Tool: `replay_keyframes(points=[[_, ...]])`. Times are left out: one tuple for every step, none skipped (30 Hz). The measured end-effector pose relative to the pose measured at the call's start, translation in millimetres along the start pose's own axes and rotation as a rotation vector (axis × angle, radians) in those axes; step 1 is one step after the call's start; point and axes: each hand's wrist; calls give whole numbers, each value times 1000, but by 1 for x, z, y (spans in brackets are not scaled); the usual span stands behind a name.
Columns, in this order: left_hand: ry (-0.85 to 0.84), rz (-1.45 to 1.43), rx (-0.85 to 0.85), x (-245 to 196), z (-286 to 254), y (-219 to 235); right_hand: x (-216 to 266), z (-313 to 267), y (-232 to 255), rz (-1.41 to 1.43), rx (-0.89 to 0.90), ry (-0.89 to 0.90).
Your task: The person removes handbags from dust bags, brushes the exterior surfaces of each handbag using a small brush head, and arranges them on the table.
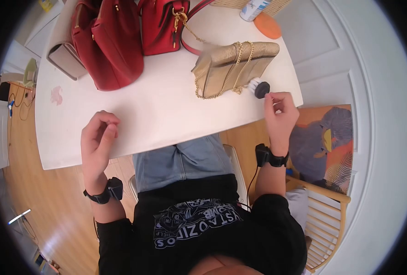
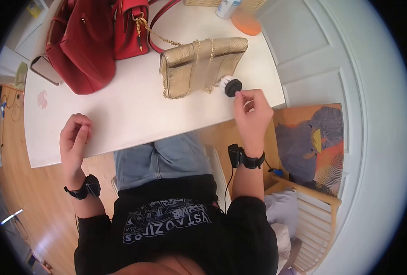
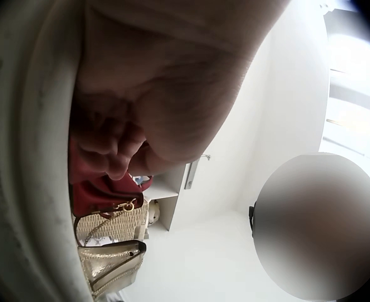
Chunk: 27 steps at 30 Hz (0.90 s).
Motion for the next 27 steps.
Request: replay_keyframes(points=[[-11,12,-3,0,0,-1,3,6,6,-6,-43,11],[-15,18,-2,0,1,-1,7,14,9,-6,-94,24],[-21,15,5,-1,2,-2,14,22,9,80,-165,23],[-25,11,11,-2,1,-2,23,29,9,86,-171,18],[-27,19,14,-3,2,-2,35,35,7,174,-264,92],[-10,19,11,-4,2,-2,47,40,4,260,-357,166],[9,17,6,-4,2,-2,61,42,-2,344,-368,225],[12,19,2,-4,2,-1,69,39,-7,347,-364,224],[3,8,-6,-4,1,-1,76,35,-12,274,-279,324],[-4,-5,-18,-2,0,-1,82,30,-17,202,-189,425],[4,-9,-29,-1,-2,-1,84,25,-25,164,-104,454],[-10,-6,-38,-2,-4,-2,81,18,-29,168,-90,460],[-27,-1,-48,-2,-4,-2,77,9,-31,150,-34,484],[-27,-5,-65,-2,-3,-1,75,2,-34,135,18,511],[-35,-23,-45,-2,-3,-1,76,-4,-32,133,23,490],[-42,-38,-23,-2,-2,0,79,-5,-31,142,29,500],[-41,-40,-34,-2,-1,0,82,-4,-28,138,25,475],[-36,-43,-23,-3,-1,0,86,-3,-25,130,20,444],[-30,-45,-5,-4,0,0,95,5,-23,121,-24,502],[-27,-43,-1,-4,1,0,102,10,-23,119,-23,497],[-26,-43,-2,-3,1,1,108,15,-26,163,-128,543],[-22,-45,-3,-3,0,1,112,20,-28,206,-232,587],[-17,-46,-3,-2,-2,1,115,25,-32,191,-264,658],[-30,-49,-12,-2,-3,1,114,24,-37,190,-260,659],[-44,-55,-23,-2,-4,2,111,22,-44,149,-202,686],[-48,-59,-30,-1,-5,3,108,18,-50,110,-146,717],[-50,-56,-22,0,-5,4,103,10,-54,99,-79,708]])
Point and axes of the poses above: each hand's wrist, its own z-axis towards the middle knuckle, its own y-axis out of the back of the hand, x = y × z, and after that the axes turned 9 degrees about -x, right-handed
